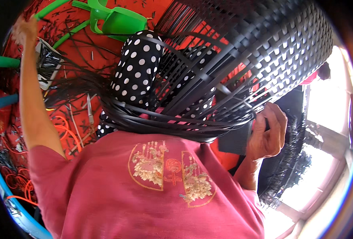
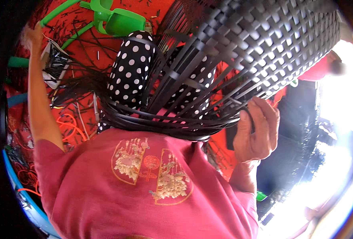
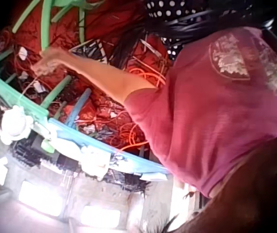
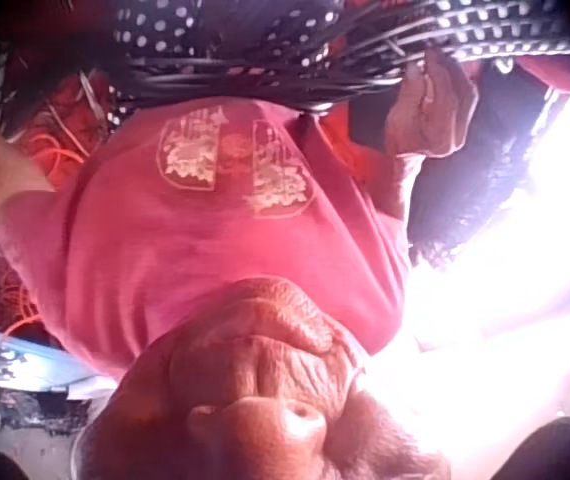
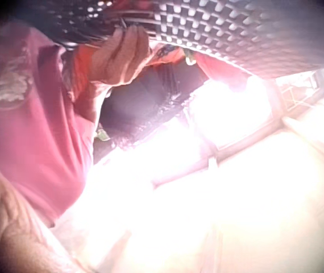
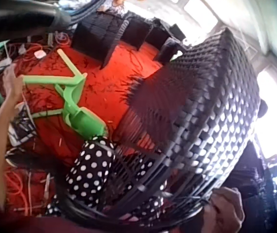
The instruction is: The person sits on the floor and weaves a black plastic strip into the frame of a basket. They repeatedly thread the strip through the vertical ribs of the basket, pulling it tight to form a woven pattern. The person rotates the basket to continue the weaving process around the circumference.
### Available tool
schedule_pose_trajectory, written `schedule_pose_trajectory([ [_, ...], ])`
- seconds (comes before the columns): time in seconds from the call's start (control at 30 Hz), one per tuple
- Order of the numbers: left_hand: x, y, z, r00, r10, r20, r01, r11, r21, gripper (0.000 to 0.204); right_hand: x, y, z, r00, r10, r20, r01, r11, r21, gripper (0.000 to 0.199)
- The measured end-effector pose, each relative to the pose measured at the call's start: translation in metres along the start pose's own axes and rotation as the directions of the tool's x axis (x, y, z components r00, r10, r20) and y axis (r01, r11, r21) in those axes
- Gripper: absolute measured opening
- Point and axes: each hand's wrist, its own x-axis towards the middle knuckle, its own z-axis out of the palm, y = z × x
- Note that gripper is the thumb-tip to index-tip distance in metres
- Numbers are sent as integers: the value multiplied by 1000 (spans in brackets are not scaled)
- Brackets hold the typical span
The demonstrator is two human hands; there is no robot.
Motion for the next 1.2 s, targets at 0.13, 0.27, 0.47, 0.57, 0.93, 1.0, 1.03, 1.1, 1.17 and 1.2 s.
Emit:
schedule_pose_trajectory([
  [0.13,-24,233,-194,850,249,465,326,445,-834,22,-24,3,8,978,162,-135,-151,985,87,19],
  [0.27,-53,311,-257,766,610,203,184,95,-978,18,-34,19,-5,869,405,-283,-368,913,177,16],
  [0.47,-63,330,-251,645,730,228,403,-71,-912,18,-72,60,-29,802,543,-251,-528,839,128,14],
  [0.57,-59,327,-255,502,782,370,524,65,-849,14,-87,72,-26,836,547,-46,-536,832,142,18],
  [0.93,-11,309,-254,293,892,344,443,192,-876,8,-70,120,-116,799,394,454,-492,862,118,17],
  [1.0,6,296,-241,339,885,318,314,212,-925,5,-53,134,-138,866,306,395,-383,914,133,22],
  [1.03,14,284,-236,378,804,460,341,341,-876,5,-46,141,-135,940,203,273,-220,975,30,19],
  [1.1,25,255,-213,475,668,573,298,491,-819,3,-14,128,-133,899,396,186,-386,918,-87,16],
  [1.17,41,206,-180,535,547,644,147,691,-708,6,19,104,-114,974,227,-12,-224,947,-230,11],
  [1.2,42,173,-156,591,499,634,132,715,-686,8,26,97,-107,988,142,-64,-153,965,-213,10],
])
